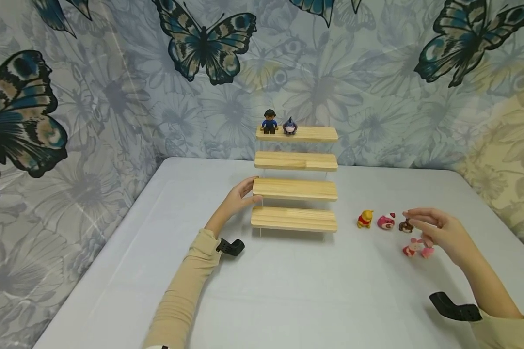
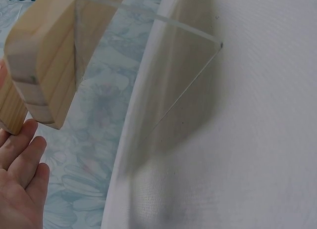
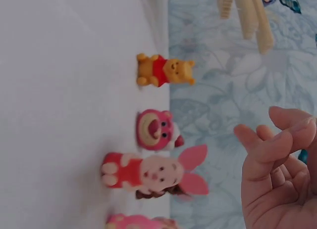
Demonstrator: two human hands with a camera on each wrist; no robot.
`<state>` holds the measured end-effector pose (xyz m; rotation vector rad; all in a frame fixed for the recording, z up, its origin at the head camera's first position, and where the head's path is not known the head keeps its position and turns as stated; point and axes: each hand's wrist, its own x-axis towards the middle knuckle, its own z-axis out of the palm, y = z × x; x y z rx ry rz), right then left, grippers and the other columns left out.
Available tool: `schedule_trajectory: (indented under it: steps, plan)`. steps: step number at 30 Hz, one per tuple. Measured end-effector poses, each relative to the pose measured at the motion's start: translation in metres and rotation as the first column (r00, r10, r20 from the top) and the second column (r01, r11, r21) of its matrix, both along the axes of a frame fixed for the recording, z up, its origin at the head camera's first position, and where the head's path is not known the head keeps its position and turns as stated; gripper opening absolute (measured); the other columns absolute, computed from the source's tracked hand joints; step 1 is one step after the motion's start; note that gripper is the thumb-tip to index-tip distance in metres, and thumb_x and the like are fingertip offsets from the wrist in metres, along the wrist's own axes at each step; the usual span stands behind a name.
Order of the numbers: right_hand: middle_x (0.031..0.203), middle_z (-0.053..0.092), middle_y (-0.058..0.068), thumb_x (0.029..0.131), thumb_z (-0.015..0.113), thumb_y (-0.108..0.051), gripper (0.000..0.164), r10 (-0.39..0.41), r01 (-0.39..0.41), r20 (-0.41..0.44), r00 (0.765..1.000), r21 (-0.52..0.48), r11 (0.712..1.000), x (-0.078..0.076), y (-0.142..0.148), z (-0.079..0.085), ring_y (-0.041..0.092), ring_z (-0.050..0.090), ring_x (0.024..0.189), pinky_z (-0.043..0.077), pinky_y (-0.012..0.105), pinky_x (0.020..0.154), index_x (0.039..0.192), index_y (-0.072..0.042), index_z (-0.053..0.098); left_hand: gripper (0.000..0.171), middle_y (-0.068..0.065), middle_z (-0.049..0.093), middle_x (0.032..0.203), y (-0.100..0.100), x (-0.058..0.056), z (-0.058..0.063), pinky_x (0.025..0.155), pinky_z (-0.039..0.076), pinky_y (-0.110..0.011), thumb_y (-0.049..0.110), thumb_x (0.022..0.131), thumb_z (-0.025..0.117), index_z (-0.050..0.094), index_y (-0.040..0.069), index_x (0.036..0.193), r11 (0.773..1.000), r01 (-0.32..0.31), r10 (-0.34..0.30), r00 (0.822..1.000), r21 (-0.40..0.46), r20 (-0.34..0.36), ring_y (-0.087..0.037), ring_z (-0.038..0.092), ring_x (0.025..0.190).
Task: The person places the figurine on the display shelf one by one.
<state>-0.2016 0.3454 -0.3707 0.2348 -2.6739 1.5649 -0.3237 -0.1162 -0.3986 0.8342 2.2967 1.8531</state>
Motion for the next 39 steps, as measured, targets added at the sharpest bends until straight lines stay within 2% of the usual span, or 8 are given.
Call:
schedule_trajectory:
  steps: [6,13,17,25,29,35,39]
  plan:
    - [0.085,0.062,-0.009,0.093,0.052,-0.012,0.019,0.022,-0.022,0.008,1.000,-0.050,0.998,0.008,0.011,-0.013,0.012,0.042,0.044,0.036,0.035,0.037,0.111,-0.008,0.056,0.060,-0.025,0.027,0.138,0.003,0.015,0.017,0.105,0.022,-0.035,-0.002,0.087,0.057,0.023,-0.010,0.136,1.000,0.002,-0.002,1.000,-0.019,0.018,-0.034,0.026,0.127]
    - [0.091,0.063,-0.009,0.092,0.050,-0.006,0.019,0.042,-0.032,0.056,0.998,-0.155,0.987,0.015,0.022,-0.026,0.010,0.040,0.044,0.033,0.032,0.035,0.106,-0.018,0.058,0.061,-0.025,0.028,0.138,0.006,0.015,0.021,0.104,0.023,-0.032,0.000,0.087,0.058,0.023,-0.010,0.136,0.999,-0.002,0.003,1.000,-0.038,0.008,-0.033,0.027,0.127]
    - [0.095,0.064,-0.008,0.091,0.051,-0.002,0.022,0.069,-0.050,0.085,0.994,-0.210,0.976,0.017,0.024,-0.033,0.010,0.037,0.044,0.030,0.033,0.036,0.106,-0.017,0.059,0.062,-0.025,0.029,0.137,0.006,0.016,0.021,0.105,0.022,-0.032,0.002,0.087,0.059,0.024,-0.010,0.136,0.999,0.000,0.001,1.000,-0.041,0.014,-0.032,0.027,0.127]
    - [0.095,0.064,-0.007,0.090,0.054,-0.006,0.018,0.069,-0.053,0.129,0.989,-0.125,0.991,0.014,0.025,-0.036,0.009,0.040,0.045,0.036,0.031,0.036,0.106,-0.012,0.059,0.061,-0.026,0.028,0.137,0.004,0.016,0.018,0.104,0.023,-0.031,-0.001,0.086,0.058,0.023,-0.012,0.135,1.000,-0.005,0.005,1.000,-0.006,-0.005,-0.034,0.027,0.126]
    - [0.090,0.063,-0.007,0.091,0.054,-0.009,0.016,0.071,-0.058,0.174,0.982,-0.079,0.995,0.014,0.029,-0.035,0.011,0.039,0.044,0.033,0.033,0.036,0.106,-0.011,0.059,0.061,-0.027,0.027,0.137,0.004,0.015,0.013,0.104,0.023,-0.030,-0.003,0.086,0.057,0.022,-0.013,0.135,1.000,0.007,-0.006,1.000,0.011,-0.006,-0.033,0.026,0.127]
    - [0.092,0.049,-0.012,0.090,0.056,-0.012,0.021,0.051,-0.044,0.212,0.976,-0.036,0.998,0.014,0.030,-0.035,0.011,0.039,0.045,0.030,0.035,0.037,0.110,-0.005,0.059,0.061,-0.027,0.028,0.137,0.005,0.016,0.014,0.104,0.023,-0.031,-0.003,0.086,0.057,0.022,-0.013,0.135,1.000,0.003,-0.003,1.000,0.023,0.000,-0.034,0.027,0.126]
    - [0.087,0.046,-0.005,0.090,0.057,-0.014,0.025,0.040,-0.040,0.203,0.978,-0.007,0.999,0.013,0.029,-0.035,0.011,0.040,0.045,0.032,0.033,0.037,0.111,0.000,0.057,0.060,-0.028,0.028,0.136,0.005,0.015,0.018,0.104,0.023,-0.030,-0.004,0.086,0.057,0.023,-0.014,0.134,1.000,0.003,-0.003,1.000,0.030,-0.003,-0.034,0.027,0.126]
